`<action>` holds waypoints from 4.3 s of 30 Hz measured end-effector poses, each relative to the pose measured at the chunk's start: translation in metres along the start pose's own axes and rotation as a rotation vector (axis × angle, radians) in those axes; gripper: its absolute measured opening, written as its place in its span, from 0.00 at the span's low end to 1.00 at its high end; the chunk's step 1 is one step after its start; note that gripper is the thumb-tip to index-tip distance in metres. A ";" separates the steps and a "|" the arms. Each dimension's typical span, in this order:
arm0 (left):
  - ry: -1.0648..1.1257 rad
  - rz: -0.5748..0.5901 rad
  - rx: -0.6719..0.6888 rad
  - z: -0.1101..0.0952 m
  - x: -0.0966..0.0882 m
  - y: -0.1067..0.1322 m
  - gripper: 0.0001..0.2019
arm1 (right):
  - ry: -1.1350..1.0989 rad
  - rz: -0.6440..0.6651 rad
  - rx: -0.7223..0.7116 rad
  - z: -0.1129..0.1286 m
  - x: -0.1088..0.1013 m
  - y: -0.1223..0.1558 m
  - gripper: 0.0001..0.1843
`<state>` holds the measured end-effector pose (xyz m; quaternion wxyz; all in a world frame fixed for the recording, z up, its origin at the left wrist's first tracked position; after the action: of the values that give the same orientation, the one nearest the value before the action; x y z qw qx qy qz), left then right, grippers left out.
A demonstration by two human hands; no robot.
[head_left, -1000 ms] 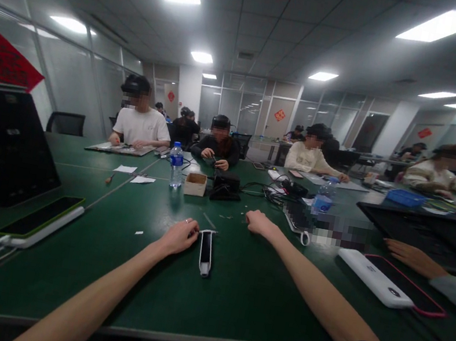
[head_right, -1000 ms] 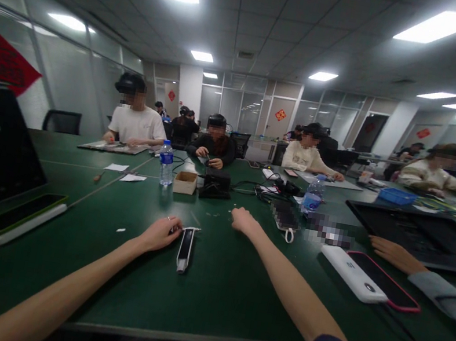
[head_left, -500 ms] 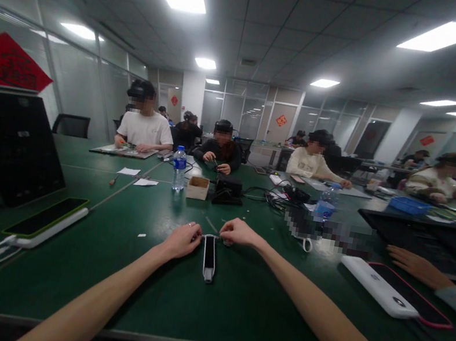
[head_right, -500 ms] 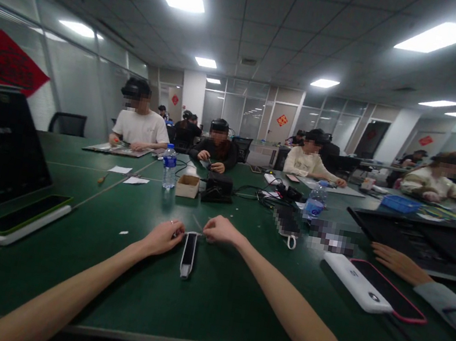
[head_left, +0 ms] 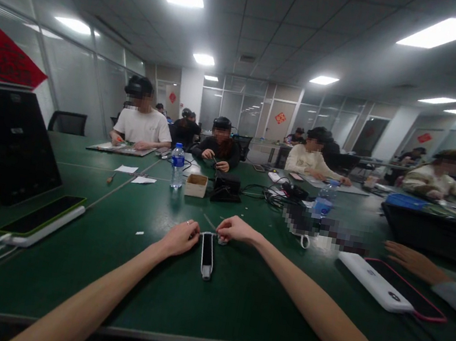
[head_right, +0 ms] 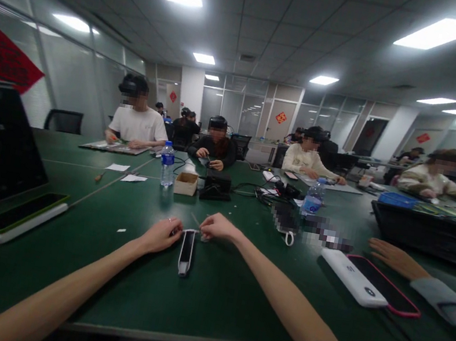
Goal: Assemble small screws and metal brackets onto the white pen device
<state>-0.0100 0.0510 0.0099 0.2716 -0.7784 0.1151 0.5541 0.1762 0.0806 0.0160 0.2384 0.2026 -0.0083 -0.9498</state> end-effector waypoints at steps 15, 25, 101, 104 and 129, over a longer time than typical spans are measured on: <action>0.018 0.004 0.007 0.003 0.001 -0.001 0.06 | 0.380 0.004 -0.255 -0.001 0.002 0.003 0.15; 0.018 -0.004 0.012 0.008 0.005 -0.002 0.06 | 0.473 -0.119 -0.370 0.004 0.010 0.009 0.14; 0.091 0.005 0.013 0.001 -0.001 -0.001 0.06 | 0.648 0.135 -0.204 0.016 -0.017 0.001 0.09; 0.084 0.003 0.008 0.001 -0.002 -0.001 0.06 | 0.684 0.153 -0.183 0.017 -0.016 0.002 0.09; 0.084 0.026 -0.001 -0.005 -0.006 -0.001 0.06 | 0.722 0.145 -0.161 0.017 -0.017 0.001 0.10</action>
<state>-0.0082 0.0483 0.0169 0.2588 -0.7996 0.1361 0.5246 0.1831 0.0859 0.0384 0.3076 0.5040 0.1366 -0.7954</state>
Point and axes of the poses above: each hand's wrist, its own y-axis away from the middle knuckle, its own x-axis out of the palm, z = x × y, the point moved 4 cm from there along -y, towards the middle knuckle, and after that the axes turned 1 degree about -z, right-handed, at the moved point
